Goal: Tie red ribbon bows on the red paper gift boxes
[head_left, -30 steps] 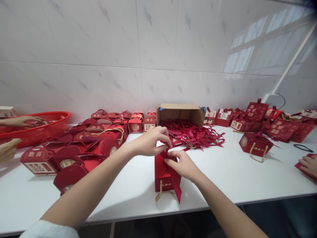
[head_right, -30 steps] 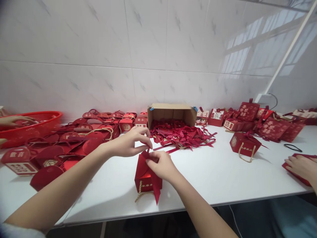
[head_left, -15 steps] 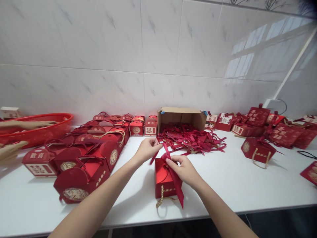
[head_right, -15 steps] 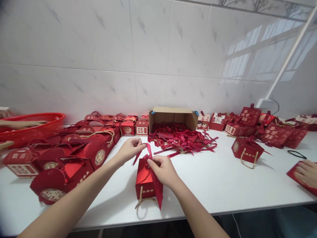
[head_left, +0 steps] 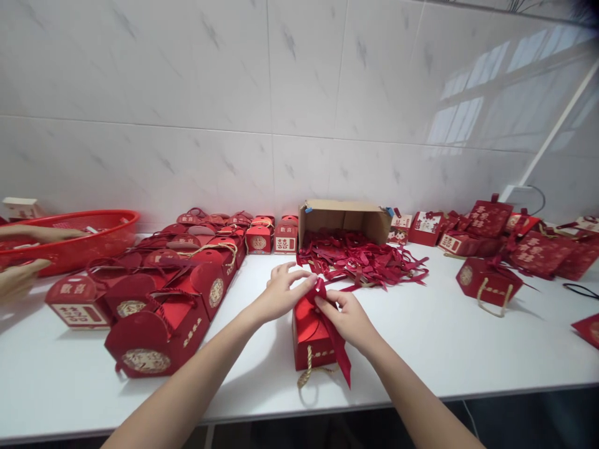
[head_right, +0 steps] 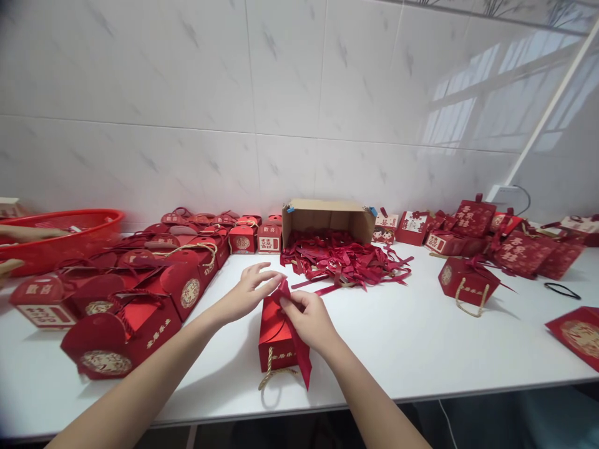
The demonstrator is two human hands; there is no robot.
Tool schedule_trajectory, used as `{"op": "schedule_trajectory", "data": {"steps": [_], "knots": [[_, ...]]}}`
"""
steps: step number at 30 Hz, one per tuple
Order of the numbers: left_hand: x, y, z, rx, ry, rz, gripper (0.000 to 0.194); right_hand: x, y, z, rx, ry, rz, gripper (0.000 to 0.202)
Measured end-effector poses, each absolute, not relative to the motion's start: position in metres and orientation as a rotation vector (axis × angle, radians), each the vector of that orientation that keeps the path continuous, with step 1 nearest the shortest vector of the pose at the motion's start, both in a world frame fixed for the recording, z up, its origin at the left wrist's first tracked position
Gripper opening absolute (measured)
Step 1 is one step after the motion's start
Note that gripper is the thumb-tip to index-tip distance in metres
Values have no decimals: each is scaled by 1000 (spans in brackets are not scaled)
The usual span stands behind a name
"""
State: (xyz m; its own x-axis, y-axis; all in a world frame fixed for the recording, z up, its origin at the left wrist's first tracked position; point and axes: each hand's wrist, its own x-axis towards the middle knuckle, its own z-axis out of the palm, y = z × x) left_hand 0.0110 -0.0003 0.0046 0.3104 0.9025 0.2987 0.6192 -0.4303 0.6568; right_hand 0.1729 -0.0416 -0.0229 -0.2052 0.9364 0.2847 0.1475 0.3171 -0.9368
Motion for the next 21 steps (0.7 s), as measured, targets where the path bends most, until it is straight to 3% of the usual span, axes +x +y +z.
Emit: {"op": "schedule_trajectory", "data": {"steps": [5, 11, 17, 21], "knots": [[11, 6, 11, 2143, 1263, 1124, 36, 173, -41, -23, -1038, -1537, 1062, 36], [8, -7, 19, 2036, 969, 791, 33, 174, -40, -23, -1028, -1491, 1107, 32], [8, -12, 5, 1832, 941, 925, 28, 173, -42, -28, -1052, -1389, 1008, 22], [10, -16, 1, 1905, 871, 958, 23, 173, -40, -34, -1024, -1250, 1073, 34]]}}
